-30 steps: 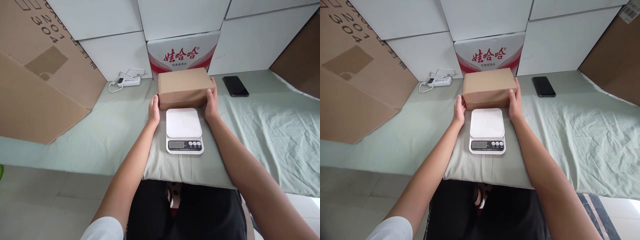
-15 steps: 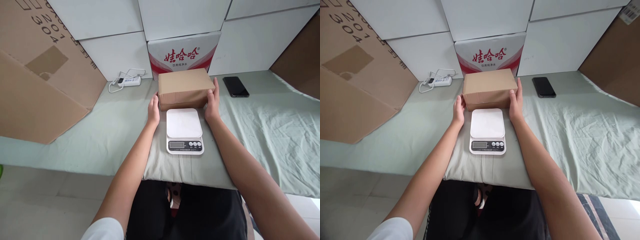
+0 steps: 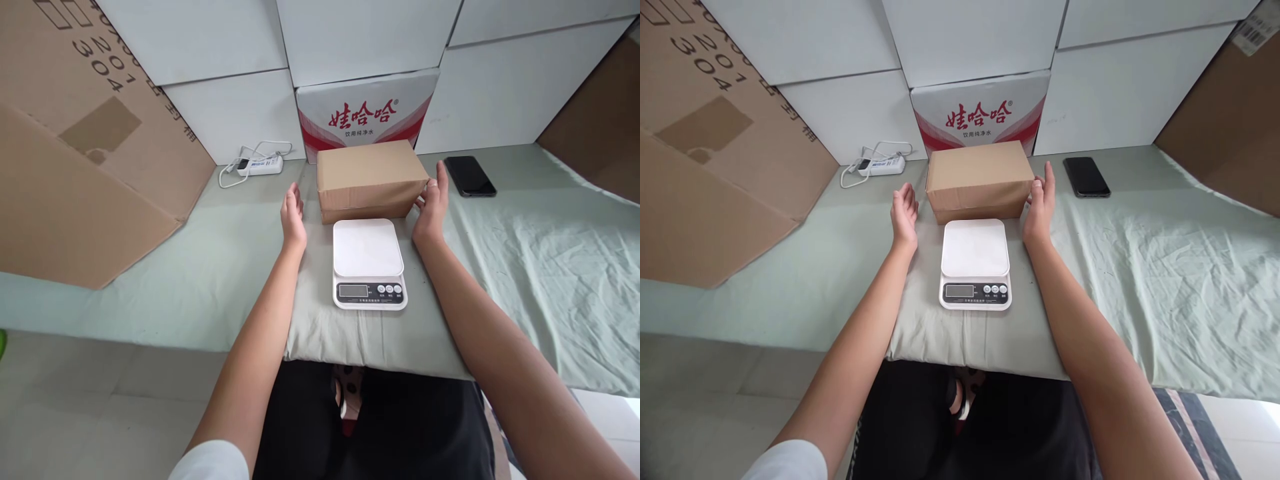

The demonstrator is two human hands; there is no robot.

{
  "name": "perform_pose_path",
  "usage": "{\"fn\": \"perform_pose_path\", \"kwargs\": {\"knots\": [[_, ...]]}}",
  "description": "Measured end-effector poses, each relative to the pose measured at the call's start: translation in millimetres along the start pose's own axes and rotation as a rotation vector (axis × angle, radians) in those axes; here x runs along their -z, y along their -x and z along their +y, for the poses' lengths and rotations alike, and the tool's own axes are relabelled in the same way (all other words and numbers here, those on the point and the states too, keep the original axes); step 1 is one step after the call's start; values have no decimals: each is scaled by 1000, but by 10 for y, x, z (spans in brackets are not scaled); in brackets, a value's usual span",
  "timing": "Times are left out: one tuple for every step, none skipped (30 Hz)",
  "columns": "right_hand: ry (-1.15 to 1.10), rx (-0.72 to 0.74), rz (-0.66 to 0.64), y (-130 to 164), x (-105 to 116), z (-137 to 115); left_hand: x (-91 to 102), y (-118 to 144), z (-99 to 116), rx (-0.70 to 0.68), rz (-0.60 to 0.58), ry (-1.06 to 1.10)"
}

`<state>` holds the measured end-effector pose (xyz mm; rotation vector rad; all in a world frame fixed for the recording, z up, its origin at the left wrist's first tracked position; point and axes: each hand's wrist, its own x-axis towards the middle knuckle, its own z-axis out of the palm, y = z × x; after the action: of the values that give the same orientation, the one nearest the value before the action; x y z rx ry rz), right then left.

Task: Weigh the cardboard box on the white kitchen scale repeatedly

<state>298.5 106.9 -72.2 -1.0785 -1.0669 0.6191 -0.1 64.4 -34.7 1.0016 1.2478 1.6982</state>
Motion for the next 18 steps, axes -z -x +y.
{"fn": "perform_pose_path", "kwargs": {"knots": [[-4,-7,3,-7,-3,2,-6,0,-5,4,3,5],[-10,-14,-1,-18,-2,11,-10,-1,-8,10,6,8],[-13,-18,-10,-30,1,22,-14,0,-10,15,7,8],[-15,-21,-23,-43,6,34,-17,0,-12,17,6,6],[-17,-21,-30,-54,10,44,-21,1,-14,17,4,3],[-22,-23,-29,-61,12,50,-24,2,-15,16,3,1],[-32,-27,-16,-66,13,53,-26,4,-17,13,2,0],[-42,-31,0,-66,12,52,-28,4,-20,10,2,0],[-51,-35,16,-64,10,48,-28,5,-22,7,2,0],[-54,-37,26,-59,8,40,-26,5,-25,4,1,-1],[-49,-37,29,-53,6,31,-22,4,-28,1,-1,-3],[-41,-35,27,-47,5,21,-18,3,-32,-3,-5,-5],[-35,-33,26,-41,5,10,-13,2,-35,-6,-9,-7],[-33,-34,29,-36,5,0,-9,0,-37,-8,-13,-7],[-35,-39,34,-32,6,-8,-6,-1,-40,-9,-16,-6],[-38,-45,37,-29,8,-13,-7,-1,-43,-10,-17,-2],[-40,-49,41,-26,10,-14,-11,1,-46,-13,-19,3],[-40,-49,43,-24,13,-12,-18,4,-50,-14,-25,9]]}}
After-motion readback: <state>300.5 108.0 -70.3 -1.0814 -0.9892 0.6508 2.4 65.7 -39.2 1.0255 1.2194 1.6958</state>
